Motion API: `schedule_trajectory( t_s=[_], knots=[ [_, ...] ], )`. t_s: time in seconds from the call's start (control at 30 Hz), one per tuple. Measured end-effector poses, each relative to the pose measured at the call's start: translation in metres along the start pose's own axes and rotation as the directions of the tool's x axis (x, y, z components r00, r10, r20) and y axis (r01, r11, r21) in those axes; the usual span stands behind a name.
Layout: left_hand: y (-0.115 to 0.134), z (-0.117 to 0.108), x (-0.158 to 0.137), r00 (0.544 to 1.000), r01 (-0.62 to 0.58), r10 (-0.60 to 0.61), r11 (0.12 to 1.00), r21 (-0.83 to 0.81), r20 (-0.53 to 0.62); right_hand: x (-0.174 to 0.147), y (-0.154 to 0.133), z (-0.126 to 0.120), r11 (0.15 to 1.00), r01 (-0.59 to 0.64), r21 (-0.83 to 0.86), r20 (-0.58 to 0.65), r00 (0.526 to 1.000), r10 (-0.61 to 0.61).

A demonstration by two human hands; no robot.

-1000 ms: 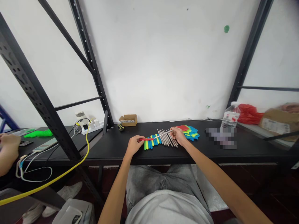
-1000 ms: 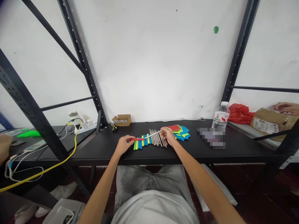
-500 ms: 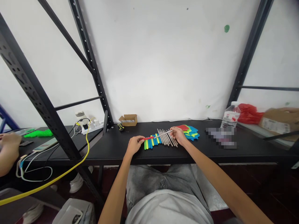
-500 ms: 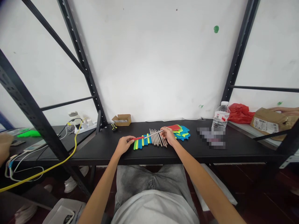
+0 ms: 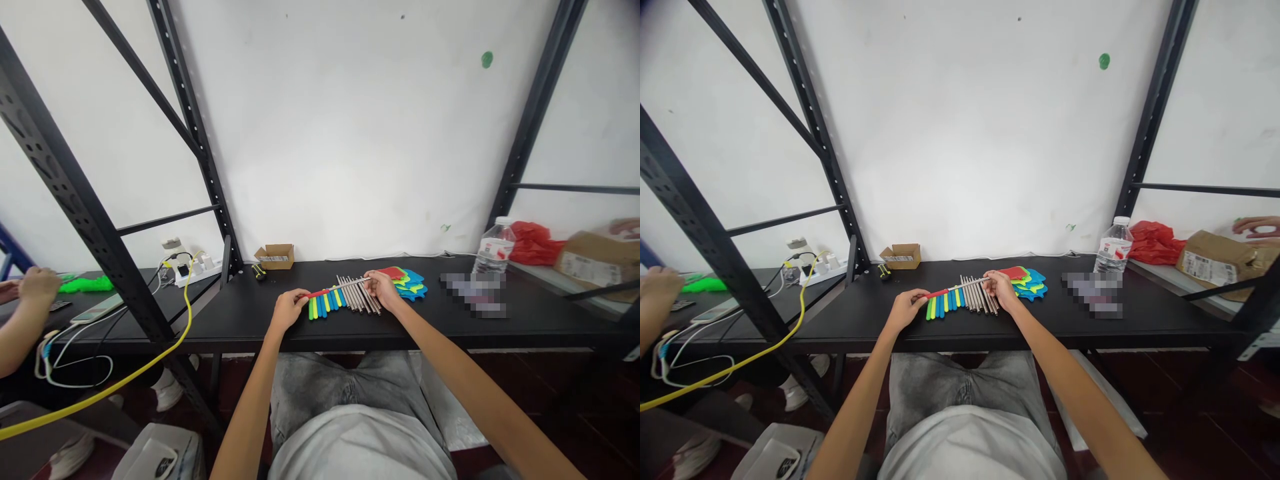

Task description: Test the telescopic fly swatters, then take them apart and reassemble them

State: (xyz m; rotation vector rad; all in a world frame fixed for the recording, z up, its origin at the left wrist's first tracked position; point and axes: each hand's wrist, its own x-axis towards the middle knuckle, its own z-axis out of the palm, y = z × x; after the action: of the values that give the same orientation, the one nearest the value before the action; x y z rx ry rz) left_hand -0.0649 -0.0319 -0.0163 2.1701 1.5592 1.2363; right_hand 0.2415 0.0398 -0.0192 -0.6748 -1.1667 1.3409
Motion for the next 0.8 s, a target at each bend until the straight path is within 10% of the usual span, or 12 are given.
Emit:
schedule_trajectory(
  t_s=[0.8],
  knots=[
    [0.0004, -0.0003, 0.0000, 1.000, 0.026, -0.027, 0.998, -0.053, -0.012, -0.0005, -0.0015, -0.0001, 1.000, -0.015, 0.006, 0.025, 1.000, 0.015]
  ],
)
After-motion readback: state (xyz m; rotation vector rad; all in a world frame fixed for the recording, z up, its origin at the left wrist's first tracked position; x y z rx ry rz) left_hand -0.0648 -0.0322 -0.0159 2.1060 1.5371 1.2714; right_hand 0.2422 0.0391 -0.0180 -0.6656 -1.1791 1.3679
